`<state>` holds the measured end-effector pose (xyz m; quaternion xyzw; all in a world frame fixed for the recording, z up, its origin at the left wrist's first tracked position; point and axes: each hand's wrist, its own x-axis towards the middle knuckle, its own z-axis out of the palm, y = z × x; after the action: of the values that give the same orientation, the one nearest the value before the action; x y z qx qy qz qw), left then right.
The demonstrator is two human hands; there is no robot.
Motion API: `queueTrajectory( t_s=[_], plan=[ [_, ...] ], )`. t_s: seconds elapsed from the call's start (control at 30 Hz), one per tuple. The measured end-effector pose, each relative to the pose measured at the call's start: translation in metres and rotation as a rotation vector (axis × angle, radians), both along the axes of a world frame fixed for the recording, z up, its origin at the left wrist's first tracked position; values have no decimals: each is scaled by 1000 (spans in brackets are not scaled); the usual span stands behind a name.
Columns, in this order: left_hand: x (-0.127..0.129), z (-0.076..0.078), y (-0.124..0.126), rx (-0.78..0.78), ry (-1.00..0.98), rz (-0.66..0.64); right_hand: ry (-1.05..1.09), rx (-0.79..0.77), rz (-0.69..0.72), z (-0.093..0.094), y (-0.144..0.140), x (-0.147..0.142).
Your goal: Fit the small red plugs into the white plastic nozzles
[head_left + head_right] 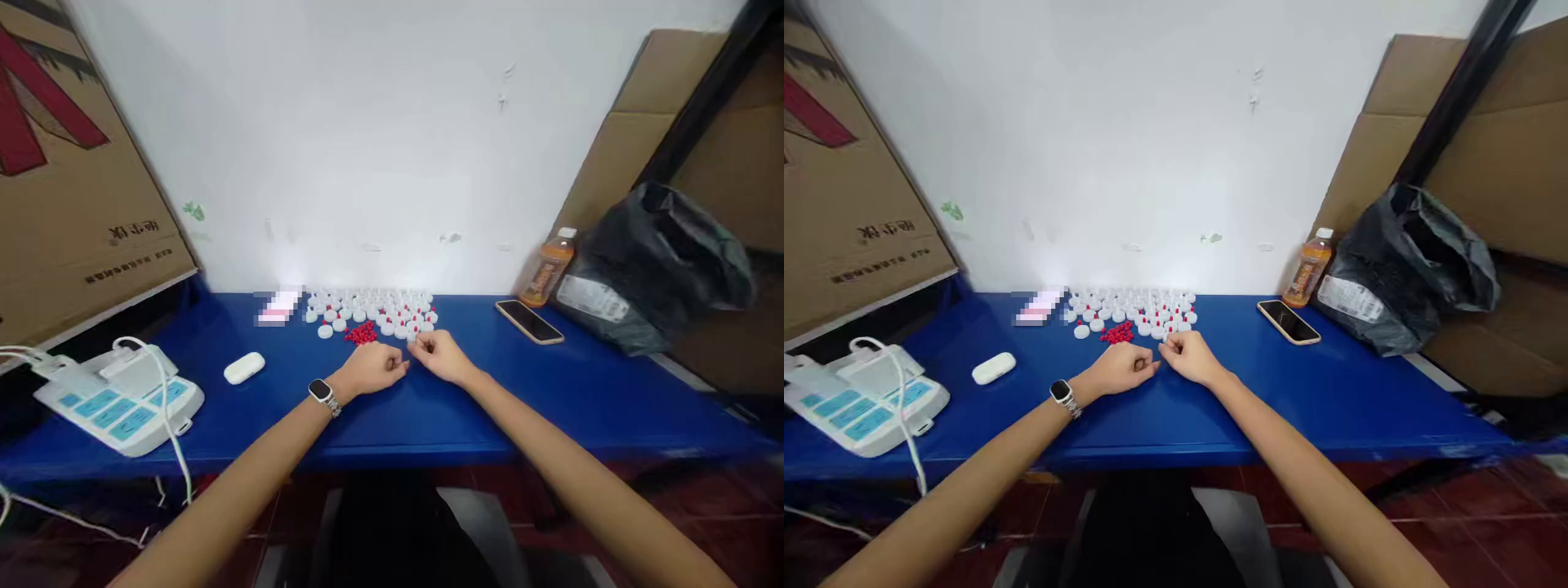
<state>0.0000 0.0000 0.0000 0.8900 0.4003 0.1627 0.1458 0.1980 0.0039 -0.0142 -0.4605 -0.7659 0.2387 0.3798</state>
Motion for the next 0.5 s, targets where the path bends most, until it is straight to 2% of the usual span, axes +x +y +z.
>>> queueTrajectory(
  t_s=[0.5],
  plan=[
    [-2, -1, 2, 5, -19, 8, 30, -46, -11, -1, 0, 3]
  ],
)
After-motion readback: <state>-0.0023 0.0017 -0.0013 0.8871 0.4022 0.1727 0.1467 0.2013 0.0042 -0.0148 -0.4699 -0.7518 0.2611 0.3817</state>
